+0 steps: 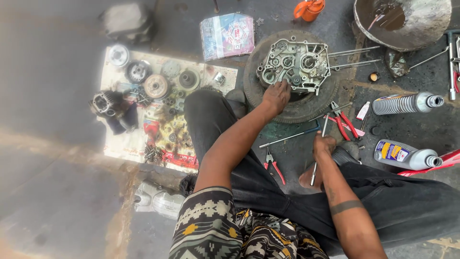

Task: The person sits on the ground working on a motorcycle engine crankcase placed on a tire. They use a socket wrench to loosen and remove fasteners from the casing, handle small internal parts, and wipe components with a cloth.

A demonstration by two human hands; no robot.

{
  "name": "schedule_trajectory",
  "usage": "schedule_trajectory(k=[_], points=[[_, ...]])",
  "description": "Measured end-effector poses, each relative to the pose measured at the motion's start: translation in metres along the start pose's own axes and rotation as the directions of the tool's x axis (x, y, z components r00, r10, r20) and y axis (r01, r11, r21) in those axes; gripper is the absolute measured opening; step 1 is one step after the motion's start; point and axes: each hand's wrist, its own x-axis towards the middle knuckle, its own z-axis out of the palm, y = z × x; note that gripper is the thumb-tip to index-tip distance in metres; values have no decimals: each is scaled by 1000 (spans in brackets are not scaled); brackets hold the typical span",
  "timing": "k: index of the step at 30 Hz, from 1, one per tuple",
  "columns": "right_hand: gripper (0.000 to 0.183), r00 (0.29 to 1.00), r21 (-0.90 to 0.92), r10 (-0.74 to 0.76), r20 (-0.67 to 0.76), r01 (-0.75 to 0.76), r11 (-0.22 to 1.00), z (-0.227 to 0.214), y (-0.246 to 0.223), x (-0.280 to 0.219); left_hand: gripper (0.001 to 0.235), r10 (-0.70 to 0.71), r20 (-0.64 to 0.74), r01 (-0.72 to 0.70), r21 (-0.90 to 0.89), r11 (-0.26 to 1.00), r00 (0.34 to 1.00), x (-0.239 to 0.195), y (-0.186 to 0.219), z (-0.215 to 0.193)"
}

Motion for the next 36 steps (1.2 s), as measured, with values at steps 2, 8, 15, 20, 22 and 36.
schedule_trajectory(k=[2,8,15,20,22,36], points=[[39,998,103,-54,-27,57,993,-21,-24,2,50,-61,23,63,-80,995,998,8,-5,4],[27,896,339,-413,163,342,876,-111,-124,-55,61,-67,119,78,-96,992,991,23,-14,0],[46,567,198,-807,165,783,590,-75,-108,-53,57,-72,-1,71,-138,988,997,46,-26,29],[44,522,105,-842,133,838,536,-64,-115,-60,51,-59,80,67,-97,993,995,47,-22,21],[43,539,38,-830,141,835,549,-61,-111,-56,58,-78,60,79,-11,997,995,50,-17,29],[50,434,-54,-887,158,901,431,-48,-98,-47,82,-168,293,114,193,974,941,21,4,-12]])
